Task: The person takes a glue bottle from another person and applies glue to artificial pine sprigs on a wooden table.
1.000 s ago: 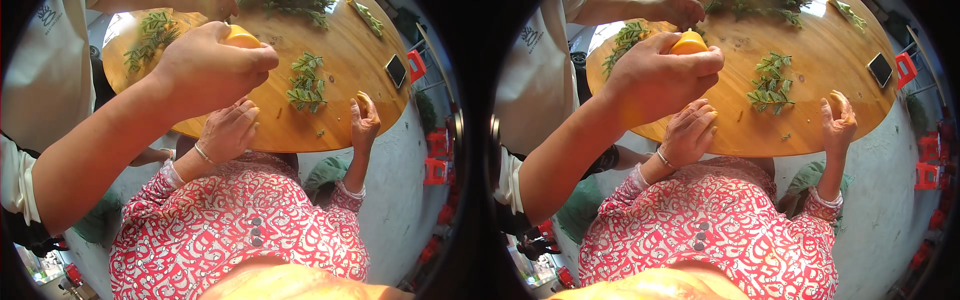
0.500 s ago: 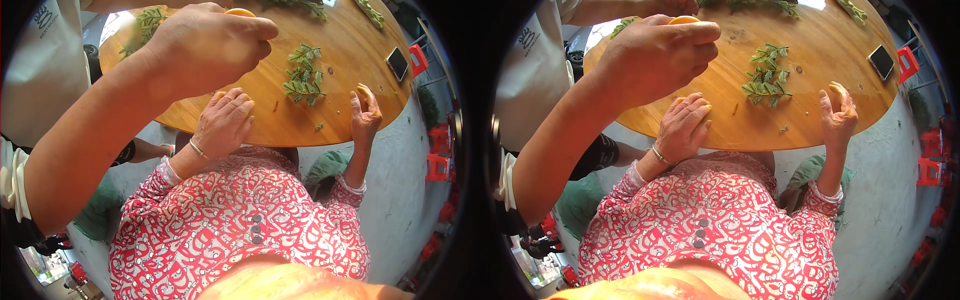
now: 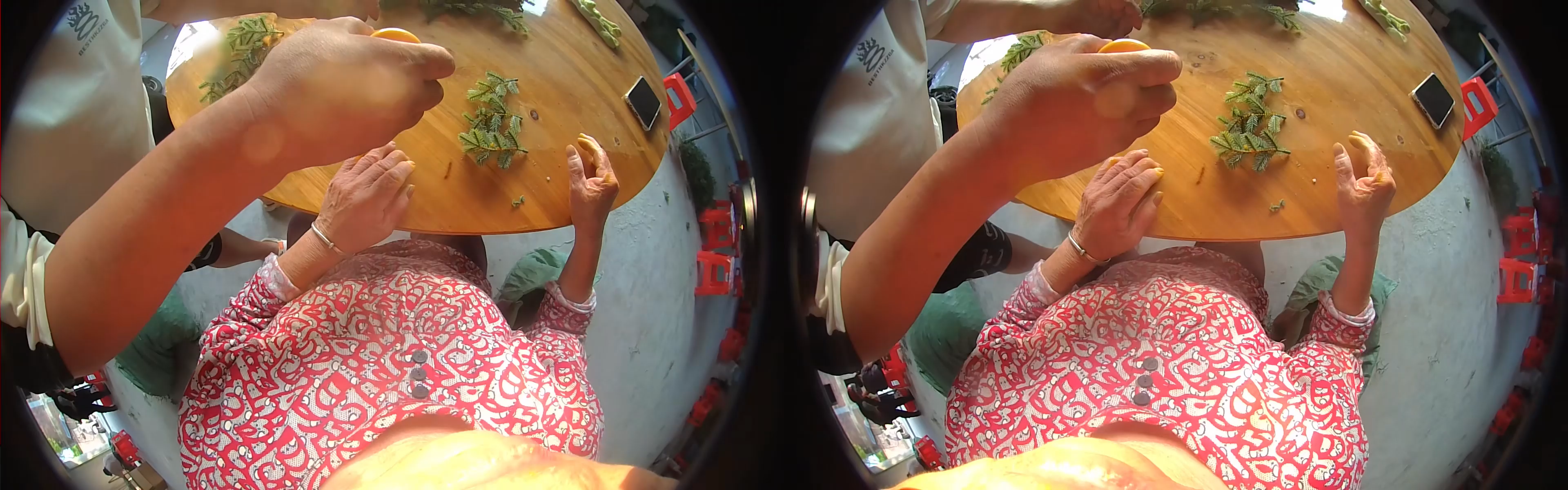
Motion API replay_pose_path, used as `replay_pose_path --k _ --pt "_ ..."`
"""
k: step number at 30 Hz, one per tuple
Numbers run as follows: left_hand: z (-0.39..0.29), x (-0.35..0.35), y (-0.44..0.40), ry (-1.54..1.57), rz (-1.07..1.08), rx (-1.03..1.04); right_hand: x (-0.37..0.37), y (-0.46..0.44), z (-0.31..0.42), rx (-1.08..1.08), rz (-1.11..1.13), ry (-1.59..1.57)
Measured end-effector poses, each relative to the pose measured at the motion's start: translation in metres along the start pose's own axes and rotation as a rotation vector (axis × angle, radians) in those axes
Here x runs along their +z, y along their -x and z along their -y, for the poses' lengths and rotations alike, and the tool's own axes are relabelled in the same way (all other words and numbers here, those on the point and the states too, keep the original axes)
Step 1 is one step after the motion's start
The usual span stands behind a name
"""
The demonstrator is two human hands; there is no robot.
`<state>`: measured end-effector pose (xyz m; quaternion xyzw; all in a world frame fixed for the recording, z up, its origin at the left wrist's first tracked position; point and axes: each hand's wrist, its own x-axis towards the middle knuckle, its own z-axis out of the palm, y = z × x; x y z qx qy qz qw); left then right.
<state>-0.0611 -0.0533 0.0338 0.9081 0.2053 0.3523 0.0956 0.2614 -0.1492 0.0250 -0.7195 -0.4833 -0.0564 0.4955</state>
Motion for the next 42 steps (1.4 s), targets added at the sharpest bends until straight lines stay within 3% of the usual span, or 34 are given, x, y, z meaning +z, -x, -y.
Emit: replay_pose_path --k 5,8,10,12,13,15,17,21,24,26,27,29,32,36,39,41,42 --pt "-0.003 -0.004 -0.008 0.022 -0.041 0.025 0.000 -0.002 -0.001 -0.009 0.004 0.006" --pt "-0.001 -0.013 -0.022 0.244 -0.017 -0.046 0.000 -0.003 -0.001 0.000 0.004 0.002" --pt "0.010 -0.029 -0.042 0.666 0.110 -0.168 -0.001 -0.003 0.000 -0.001 0.003 -0.001" --pt "0.024 -0.044 -0.071 1.791 0.350 -0.343 -0.001 -0.003 0.002 -0.009 0.001 -0.004" --pt "0.027 -0.051 -0.082 2.068 0.528 -0.432 -0.001 -0.003 0.002 -0.009 0.001 -0.007" --pt "0.030 -0.066 -0.097 2.405 0.860 -0.616 -0.002 -0.003 0.000 -0.012 0.002 -0.014" --pt "0.028 -0.076 -0.105 2.535 0.932 -0.838 -0.003 -0.003 0.001 -0.017 0.002 -0.008" --pt "0.011 -0.090 -0.106 2.826 0.625 -1.592 -0.004 -0.002 0.000 -0.014 0.003 -0.046" --pt "0.003 -0.096 -0.112 3.044 0.264 -2.250 -0.005 -0.001 0.004 0.002 0.003 -0.038" --pt "0.000 -0.095 -0.103 3.045 0.279 -2.120 -0.007 -0.001 0.006 0.017 0.012 -0.025" --pt "0.000 -0.092 -0.090 2.964 0.421 -1.777 -0.007 -0.001 0.007 0.024 0.016 -0.019" --pt "-0.006 -0.091 -0.079 3.106 0.321 -1.618 -0.007 0.001 0.006 0.024 0.010 -0.043" --pt "-0.016 -0.094 -0.082 3.616 -0.409 -1.972 -0.008 0.001 0.009 0.036 0.012 -0.062" --pt "-0.012 -0.093 -0.078 3.717 -0.929 -2.234 -0.009 0.002 0.011 0.038 0.009 -0.064" --pt "-0.027 -0.115 -0.091 3.482 -1.690 -2.468 -0.010 0.002 0.013 0.042 0.005 -0.072" --pt "-0.037 -0.125 -0.089 3.330 -1.546 -2.469 -0.010 0.003 0.012 0.054 0.007 -0.084" --pt "-0.039 -0.126 -0.083 3.284 -1.158 -2.377 -0.011 0.004 0.011 0.059 0.004 -0.090"
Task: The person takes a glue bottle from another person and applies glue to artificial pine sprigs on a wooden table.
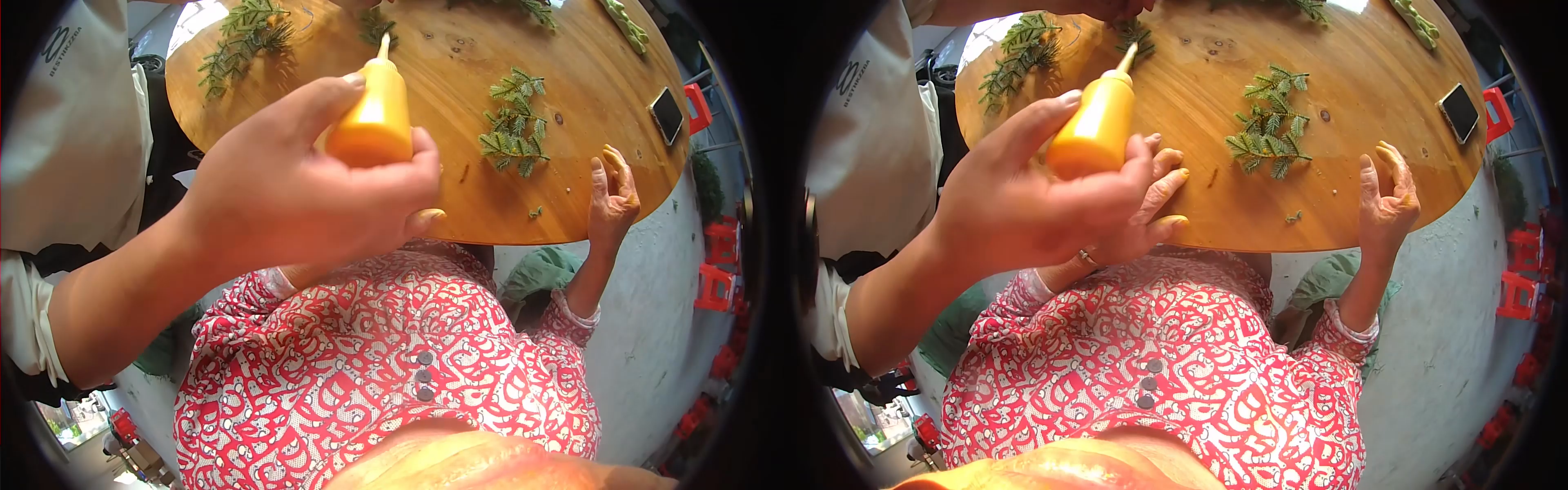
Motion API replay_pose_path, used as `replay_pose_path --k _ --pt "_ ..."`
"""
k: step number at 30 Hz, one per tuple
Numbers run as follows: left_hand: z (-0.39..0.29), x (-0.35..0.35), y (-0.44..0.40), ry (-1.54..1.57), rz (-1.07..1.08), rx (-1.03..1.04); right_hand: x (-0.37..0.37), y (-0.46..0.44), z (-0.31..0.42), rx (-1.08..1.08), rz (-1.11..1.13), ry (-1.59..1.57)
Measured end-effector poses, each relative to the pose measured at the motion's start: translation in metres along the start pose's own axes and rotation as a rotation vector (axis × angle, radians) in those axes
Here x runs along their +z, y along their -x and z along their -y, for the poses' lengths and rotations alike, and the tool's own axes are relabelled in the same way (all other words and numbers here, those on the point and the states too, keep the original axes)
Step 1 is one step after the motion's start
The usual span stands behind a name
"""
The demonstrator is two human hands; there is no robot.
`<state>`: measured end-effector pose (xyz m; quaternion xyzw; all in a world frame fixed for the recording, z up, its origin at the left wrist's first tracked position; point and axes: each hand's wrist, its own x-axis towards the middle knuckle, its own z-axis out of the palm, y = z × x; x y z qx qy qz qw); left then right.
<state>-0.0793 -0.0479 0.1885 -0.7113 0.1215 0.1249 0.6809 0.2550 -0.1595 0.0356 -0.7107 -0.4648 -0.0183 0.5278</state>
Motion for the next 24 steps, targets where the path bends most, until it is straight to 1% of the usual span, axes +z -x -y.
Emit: replay_pose_path --k 3,7,9,10,12,14,15,16,17,19,21,22,24 --pt "-0.002 0.001 0.010 -0.519 -0.057 0.163 -0.001 0.001 -0.004 -0.015 0.002 -0.011" --pt "-0.056 0.001 0.038 -0.426 -0.013 -0.072 -0.002 0.002 -0.002 -0.011 0.005 0.012" --pt "-0.066 0.006 0.055 -0.277 -0.037 -0.142 -0.002 0.002 -0.003 -0.012 0.002 0.010" --pt "-0.068 0.010 0.063 -0.152 -0.071 -0.153 -0.001 0.002 -0.004 -0.008 -0.001 -0.004" --pt "-0.071 0.015 0.074 -0.106 -0.111 -0.116 0.000 0.002 -0.004 0.000 -0.008 -0.028" --pt "-0.076 0.017 0.078 -0.096 -0.138 -0.111 -0.001 0.001 -0.002 -0.012 -0.006 0.032" --pt "-0.078 0.016 0.076 -0.086 -0.147 -0.126 -0.001 0.001 -0.001 -0.019 -0.007 0.065" --pt "-0.080 0.015 0.073 -0.072 -0.150 -0.146 -0.001 0.001 0.002 0.003 -0.010 0.050" --pt "-0.082 0.015 0.068 -0.025 -0.152 -0.188 0.000 0.001 -0.004 -0.022 -0.016 0.026" --pt "-0.087 0.012 0.053 0.180 -0.151 -0.332 0.000 0.000 -0.003 -0.020 -0.008 0.056" --pt "-0.096 0.006 0.028 0.684 -0.203 -0.609 0.001 0.000 -0.002 -0.021 -0.008 0.054" --pt "-0.099 0.002 0.014 0.951 -0.280 -0.754 0.003 0.000 -0.002 -0.017 -0.016 0.020" --pt "-0.107 -0.004 -0.017 1.277 -0.383 -0.941 0.003 0.000 -0.003 -0.006 -0.016 0.008"
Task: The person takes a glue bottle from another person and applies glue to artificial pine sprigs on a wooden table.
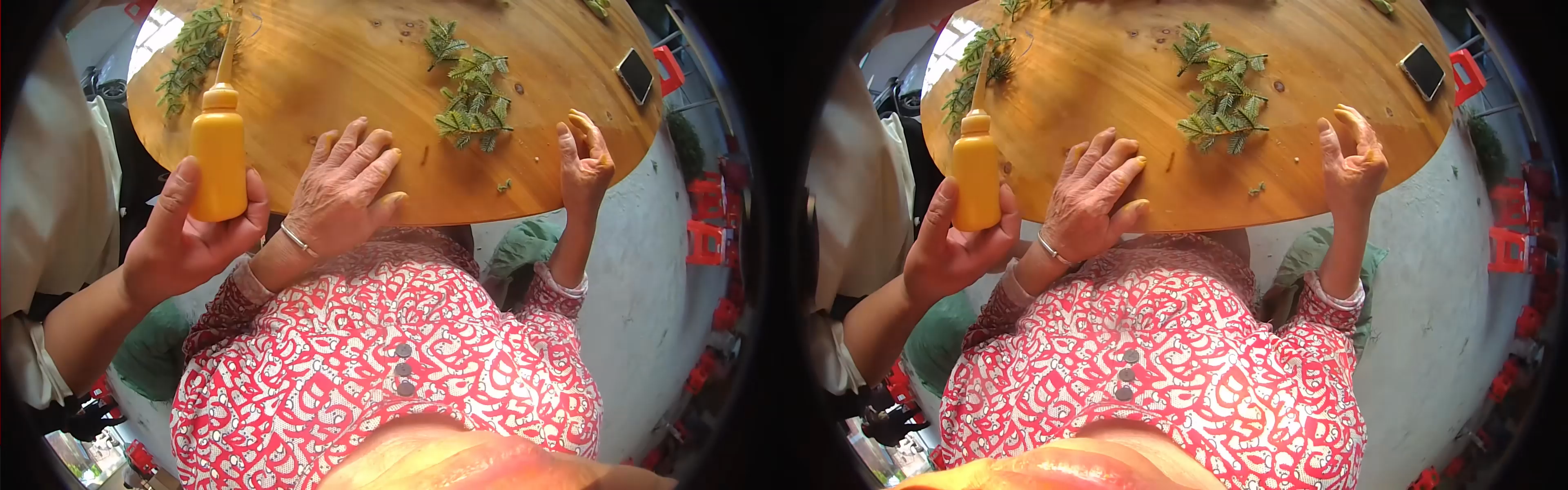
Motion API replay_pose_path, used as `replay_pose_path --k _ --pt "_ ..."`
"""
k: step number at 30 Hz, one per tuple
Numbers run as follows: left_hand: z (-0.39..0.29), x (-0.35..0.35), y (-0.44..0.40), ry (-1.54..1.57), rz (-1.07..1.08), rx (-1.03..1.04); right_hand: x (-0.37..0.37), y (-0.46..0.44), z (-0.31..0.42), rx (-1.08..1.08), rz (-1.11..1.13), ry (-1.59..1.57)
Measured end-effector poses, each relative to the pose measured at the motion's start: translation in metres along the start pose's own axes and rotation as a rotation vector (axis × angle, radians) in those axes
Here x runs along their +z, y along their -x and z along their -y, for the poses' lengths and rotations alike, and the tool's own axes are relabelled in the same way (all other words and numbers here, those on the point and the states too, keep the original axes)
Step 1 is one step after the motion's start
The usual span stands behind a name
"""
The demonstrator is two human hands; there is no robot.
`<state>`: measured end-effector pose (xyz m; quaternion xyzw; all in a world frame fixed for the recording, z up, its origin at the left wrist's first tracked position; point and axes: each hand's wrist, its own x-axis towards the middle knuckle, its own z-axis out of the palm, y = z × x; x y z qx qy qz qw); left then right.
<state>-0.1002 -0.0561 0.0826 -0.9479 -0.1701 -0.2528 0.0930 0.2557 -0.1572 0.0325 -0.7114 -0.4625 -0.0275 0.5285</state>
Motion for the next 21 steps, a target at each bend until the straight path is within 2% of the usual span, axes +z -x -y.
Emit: replay_pose_path --k 5,15,18,20,21 --pt "-0.017 0.036 -0.010 0.205 -0.064 -0.139 -0.001 -0.001 0.001 -0.011 0.007 0.029" --pt "-0.017 0.033 -0.013 0.195 -0.087 -0.153 -0.002 -0.001 -0.001 -0.039 0.008 0.063" --pt "-0.004 0.008 -0.010 -0.001 -0.063 -0.054 -0.004 -0.002 0.004 -0.069 0.022 0.126" --pt "0.007 -0.012 -0.006 -0.305 -0.017 0.064 -0.004 -0.003 -0.002 -0.077 0.018 0.107" --pt "0.014 -0.022 -0.002 -0.556 0.039 0.178 -0.004 -0.002 -0.002 -0.063 0.019 0.083"
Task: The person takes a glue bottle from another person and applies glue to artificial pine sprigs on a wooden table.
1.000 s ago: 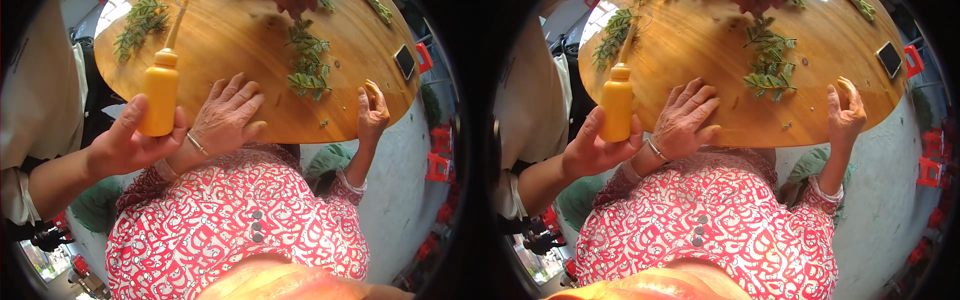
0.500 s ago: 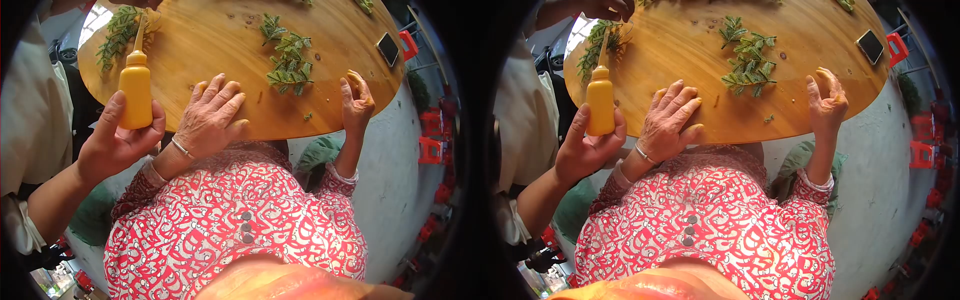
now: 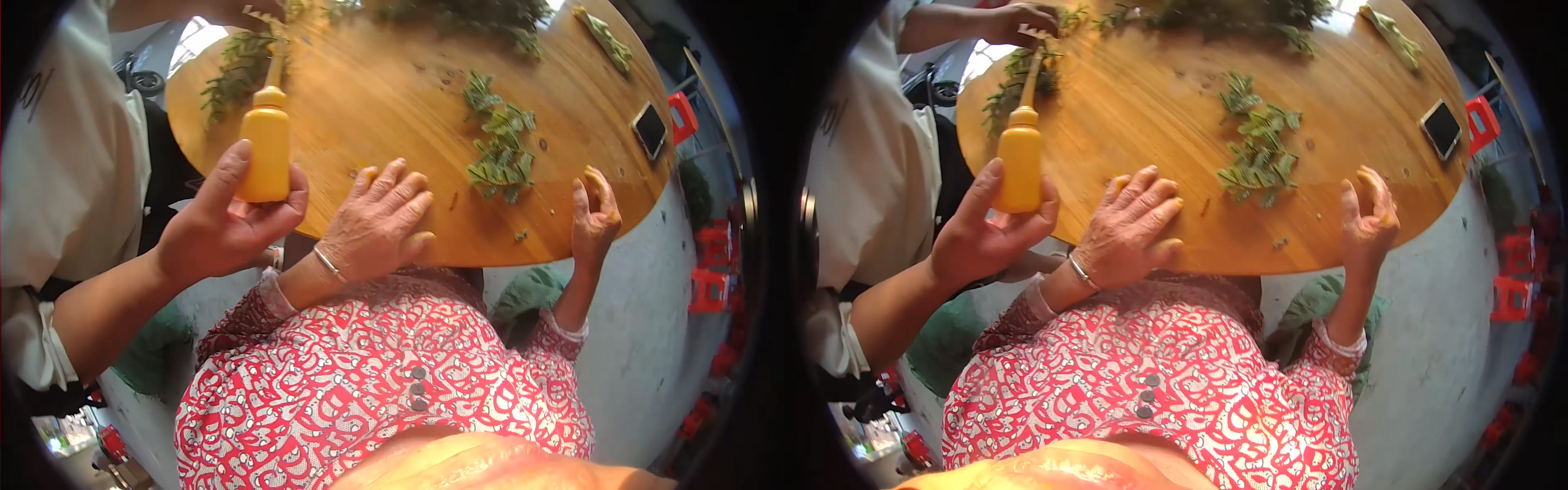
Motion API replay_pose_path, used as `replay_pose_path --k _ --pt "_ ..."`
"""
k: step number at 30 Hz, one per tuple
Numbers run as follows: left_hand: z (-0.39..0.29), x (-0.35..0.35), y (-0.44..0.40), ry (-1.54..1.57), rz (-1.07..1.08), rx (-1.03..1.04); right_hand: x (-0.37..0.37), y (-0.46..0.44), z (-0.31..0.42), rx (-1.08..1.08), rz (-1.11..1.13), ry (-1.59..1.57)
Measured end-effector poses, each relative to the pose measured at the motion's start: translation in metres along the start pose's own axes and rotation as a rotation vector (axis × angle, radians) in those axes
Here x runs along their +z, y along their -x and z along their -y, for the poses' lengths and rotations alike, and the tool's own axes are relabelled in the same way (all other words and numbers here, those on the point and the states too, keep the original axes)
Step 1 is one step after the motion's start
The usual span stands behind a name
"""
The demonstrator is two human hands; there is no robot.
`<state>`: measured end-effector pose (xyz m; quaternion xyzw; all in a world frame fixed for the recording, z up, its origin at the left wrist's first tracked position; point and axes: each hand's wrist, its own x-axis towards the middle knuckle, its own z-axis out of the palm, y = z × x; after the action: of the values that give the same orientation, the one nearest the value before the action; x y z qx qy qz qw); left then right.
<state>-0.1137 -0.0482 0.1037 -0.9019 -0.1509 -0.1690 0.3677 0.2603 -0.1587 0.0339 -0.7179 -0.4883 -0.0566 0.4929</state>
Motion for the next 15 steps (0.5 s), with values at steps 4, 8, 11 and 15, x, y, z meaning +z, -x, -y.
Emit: replay_pose_path --k 4,8,11,15 --pt "0.026 -0.014 0.013 -0.826 0.062 0.452 0.001 -0.002 -0.004 -0.008 -0.001 0.016" --pt "0.045 -0.031 0.016 -1.098 0.094 0.646 0.001 -0.001 -0.001 -0.003 -0.009 0.053" --pt "0.060 -0.039 0.015 -1.239 0.164 0.845 -0.006 0.005 0.002 0.018 -0.007 0.135" --pt "0.065 -0.032 0.032 -0.756 0.100 0.602 0.004 0.000 -0.007 0.001 -0.011 0.007"
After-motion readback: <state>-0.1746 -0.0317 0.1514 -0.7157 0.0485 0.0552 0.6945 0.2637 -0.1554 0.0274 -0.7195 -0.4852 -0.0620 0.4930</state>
